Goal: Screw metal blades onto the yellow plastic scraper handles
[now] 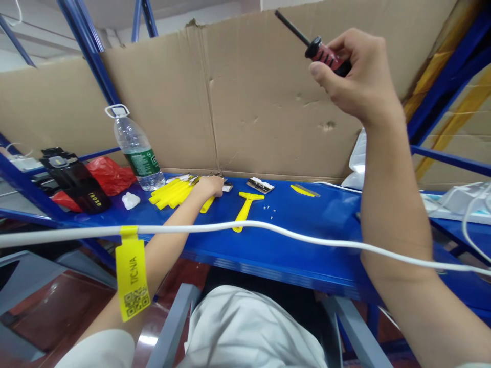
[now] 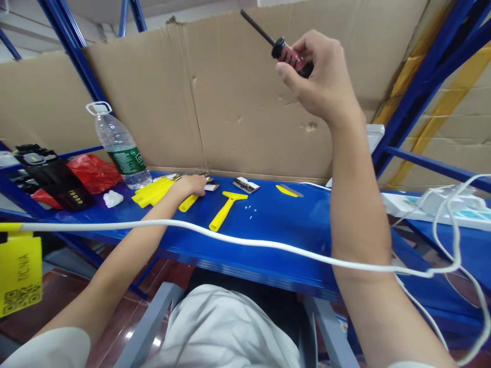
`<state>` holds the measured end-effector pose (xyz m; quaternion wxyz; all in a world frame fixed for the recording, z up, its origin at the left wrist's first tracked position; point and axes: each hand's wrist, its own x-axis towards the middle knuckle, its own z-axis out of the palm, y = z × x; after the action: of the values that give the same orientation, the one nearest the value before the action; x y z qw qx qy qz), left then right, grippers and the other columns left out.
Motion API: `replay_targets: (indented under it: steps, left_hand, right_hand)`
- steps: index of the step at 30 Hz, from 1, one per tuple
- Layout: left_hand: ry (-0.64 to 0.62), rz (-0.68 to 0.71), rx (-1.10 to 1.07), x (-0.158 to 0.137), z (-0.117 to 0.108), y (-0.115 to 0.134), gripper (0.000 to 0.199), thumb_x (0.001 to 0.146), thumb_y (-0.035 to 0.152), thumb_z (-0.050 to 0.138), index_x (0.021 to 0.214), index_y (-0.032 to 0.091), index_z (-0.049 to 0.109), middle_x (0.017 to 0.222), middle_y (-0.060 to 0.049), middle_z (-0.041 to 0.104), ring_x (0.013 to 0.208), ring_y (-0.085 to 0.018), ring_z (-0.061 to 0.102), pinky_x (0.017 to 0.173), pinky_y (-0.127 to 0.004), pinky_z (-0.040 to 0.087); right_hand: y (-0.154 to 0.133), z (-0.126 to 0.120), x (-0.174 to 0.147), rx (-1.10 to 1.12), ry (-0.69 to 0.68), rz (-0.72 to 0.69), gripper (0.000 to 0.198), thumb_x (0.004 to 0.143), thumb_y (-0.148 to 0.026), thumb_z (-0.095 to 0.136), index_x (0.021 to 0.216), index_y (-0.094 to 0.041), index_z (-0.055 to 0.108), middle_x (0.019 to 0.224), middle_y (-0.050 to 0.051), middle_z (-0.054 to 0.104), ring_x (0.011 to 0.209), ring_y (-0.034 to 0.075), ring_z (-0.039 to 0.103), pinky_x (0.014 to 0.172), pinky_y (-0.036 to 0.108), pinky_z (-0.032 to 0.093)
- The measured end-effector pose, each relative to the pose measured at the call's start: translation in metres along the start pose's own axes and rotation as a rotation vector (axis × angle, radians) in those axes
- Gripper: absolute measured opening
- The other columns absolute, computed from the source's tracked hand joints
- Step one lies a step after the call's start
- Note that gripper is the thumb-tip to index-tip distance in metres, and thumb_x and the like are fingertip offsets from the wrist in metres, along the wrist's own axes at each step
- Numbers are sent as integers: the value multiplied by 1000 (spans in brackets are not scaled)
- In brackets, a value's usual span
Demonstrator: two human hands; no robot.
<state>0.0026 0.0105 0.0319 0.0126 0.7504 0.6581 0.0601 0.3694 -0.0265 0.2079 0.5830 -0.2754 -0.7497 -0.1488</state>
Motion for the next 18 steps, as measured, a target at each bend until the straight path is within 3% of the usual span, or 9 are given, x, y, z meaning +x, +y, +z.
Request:
replay_targets:
  steps: [4, 8, 13, 18]
  left_hand:
    - [-32, 38, -18, -7, -8, 4, 55, 75, 31, 93, 126, 14, 81, 120, -27, 85, 109, -44, 83, 90, -42, 63]
    - [45, 144, -102, -13, -20, 16, 66, 93, 44, 79, 150, 14, 67, 136, -23, 82, 116, -37, 81, 91, -35, 60]
    - [415, 313, -403, -18, -22, 39, 53, 103, 28, 67, 152, 9, 63, 127, -18, 82, 112, -30, 79, 101, -34, 57]
    - [690, 437, -526, -24, -13, 52, 49, 111, 28, 56, 159, 17, 59, 151, -17, 73, 140, -30, 70, 122, -37, 50]
  right_hand:
    - [-8, -4, -2, -59, -32, 30, 12, 101, -48, 76, 98, -38, 70, 104, 6, 79, 88, 29, 58, 86, 45, 48]
    - [-13, -6, -2, -136, -62, 103, 36, 97, -61, 76, 79, -38, 56, 86, 3, 69, 79, 27, 46, 79, 45, 43]
    - [-15, -7, -2, -62, -169, 178, 43, 88, -64, 83, 69, -39, 53, 60, 1, 53, 81, 29, 46, 75, 46, 41]
    - [-21, -4, -4, 70, -316, 201, 36, 85, -51, 90, 69, -35, 62, 58, -4, 55, 75, 24, 45, 66, 40, 37]
